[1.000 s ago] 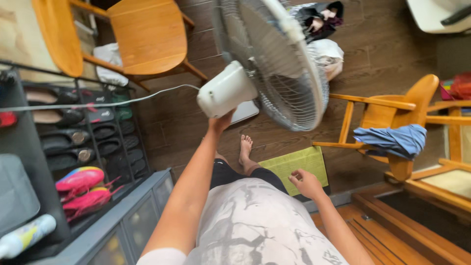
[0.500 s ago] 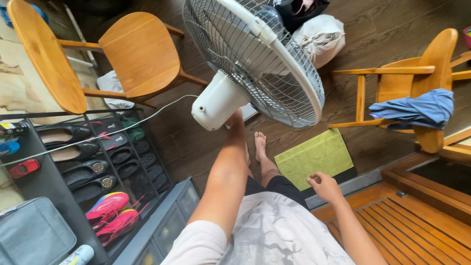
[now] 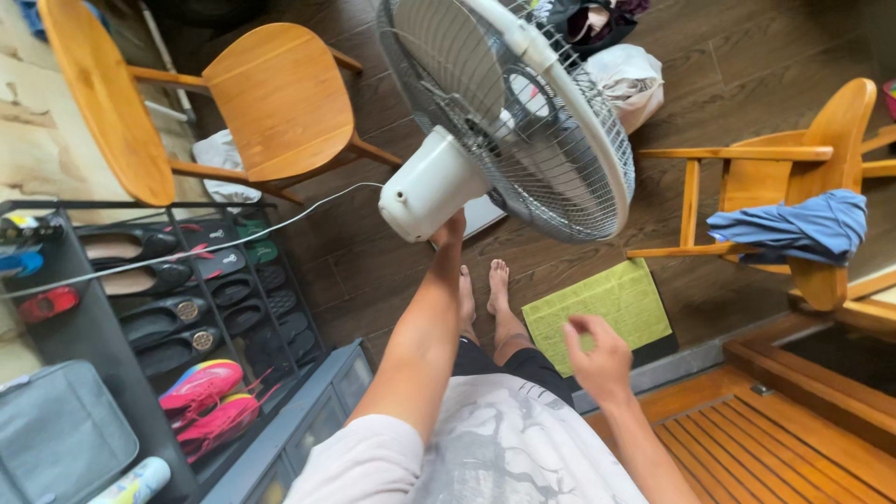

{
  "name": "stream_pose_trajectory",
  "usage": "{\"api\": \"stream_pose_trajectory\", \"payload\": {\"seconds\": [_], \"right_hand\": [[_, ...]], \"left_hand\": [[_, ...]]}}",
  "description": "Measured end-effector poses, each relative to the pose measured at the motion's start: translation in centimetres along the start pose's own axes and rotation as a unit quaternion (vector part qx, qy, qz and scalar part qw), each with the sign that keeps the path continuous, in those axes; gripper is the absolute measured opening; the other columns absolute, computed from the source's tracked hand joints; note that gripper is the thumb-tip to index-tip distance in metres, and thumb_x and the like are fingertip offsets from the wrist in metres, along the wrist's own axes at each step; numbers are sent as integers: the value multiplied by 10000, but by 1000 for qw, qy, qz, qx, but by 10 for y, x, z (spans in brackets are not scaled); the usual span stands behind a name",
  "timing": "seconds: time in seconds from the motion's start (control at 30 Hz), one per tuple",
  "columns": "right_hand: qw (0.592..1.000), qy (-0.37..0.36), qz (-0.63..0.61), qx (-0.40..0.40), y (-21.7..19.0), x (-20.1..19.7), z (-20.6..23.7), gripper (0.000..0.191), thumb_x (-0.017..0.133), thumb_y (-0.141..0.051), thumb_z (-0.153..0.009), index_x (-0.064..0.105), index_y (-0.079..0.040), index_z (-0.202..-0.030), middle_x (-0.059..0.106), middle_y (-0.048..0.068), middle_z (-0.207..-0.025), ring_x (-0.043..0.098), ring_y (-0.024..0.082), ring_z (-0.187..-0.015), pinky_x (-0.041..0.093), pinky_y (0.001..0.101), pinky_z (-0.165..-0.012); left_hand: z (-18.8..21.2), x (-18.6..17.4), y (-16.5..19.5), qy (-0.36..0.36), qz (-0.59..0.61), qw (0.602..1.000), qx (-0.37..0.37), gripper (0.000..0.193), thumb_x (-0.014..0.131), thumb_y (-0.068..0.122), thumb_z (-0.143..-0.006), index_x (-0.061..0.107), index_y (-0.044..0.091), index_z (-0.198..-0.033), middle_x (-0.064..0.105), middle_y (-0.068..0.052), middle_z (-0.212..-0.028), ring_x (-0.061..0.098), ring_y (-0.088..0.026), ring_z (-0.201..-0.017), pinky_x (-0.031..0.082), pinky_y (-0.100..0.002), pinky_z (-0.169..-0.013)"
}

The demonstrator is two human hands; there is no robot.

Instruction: The person organizes items on a cabinet, then sweeps the floor with a broom. They move a bag, bottles, and a toy car on the cabinet, place a mat on the floor, and sweep around a chair and a parked car.

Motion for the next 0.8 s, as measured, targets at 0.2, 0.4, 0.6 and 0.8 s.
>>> {"api": "stream_pose_trajectory", "payload": {"seconds": [0.2,0.4,0.6,0.8], "right_hand": [[899,0,-14,-438,-240,8,-19,490,765,-178,-855,650,-11,-1302,649,153,-1350,608,359,-1315,459,464,-1135],[840,-38,160,-518,-305,58,-37,743,716,-316,-872,473,31,-1482,414,184,-1599,405,403,-1444,328,568,-1169],[849,-52,164,-500,-294,60,-41,687,702,-263,-875,489,26,-1460,450,197,-1555,422,423,-1423,343,581,-1167],[857,-19,19,-515,-269,10,-14,570,717,-239,-859,585,-25,-1371,616,179,-1393,629,333,-1249,490,469,-1100]], "left_hand": [[47,-76,-31,-120,103,987,-18,715,881,415,-778,610,70,-1342,704,-156,-1336,675,-303,-1237,539,-423,-1015],[84,-144,-137,-93,130,981,-111,1081,880,424,-753,265,55,-1562,390,-277,-1586,533,-415,-1362,494,-429,-1053],[134,-174,-232,-109,-57,970,-210,1127,850,569,-724,335,37,-1573,491,-284,-1499,497,-393,-1384,398,-456,-1127],[174,-152,-241,-198,-141,944,-224,976,855,520,-761,501,-44,-1473,566,-304,-1435,560,-405,-1329,440,-467,-1098]]}}
Point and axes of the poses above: each hand's wrist, its own z-axis away from the middle knuckle, its own x-axis out of the palm, y = z × x, the point moved 9 cm from there along -z, towards the middle knuckle
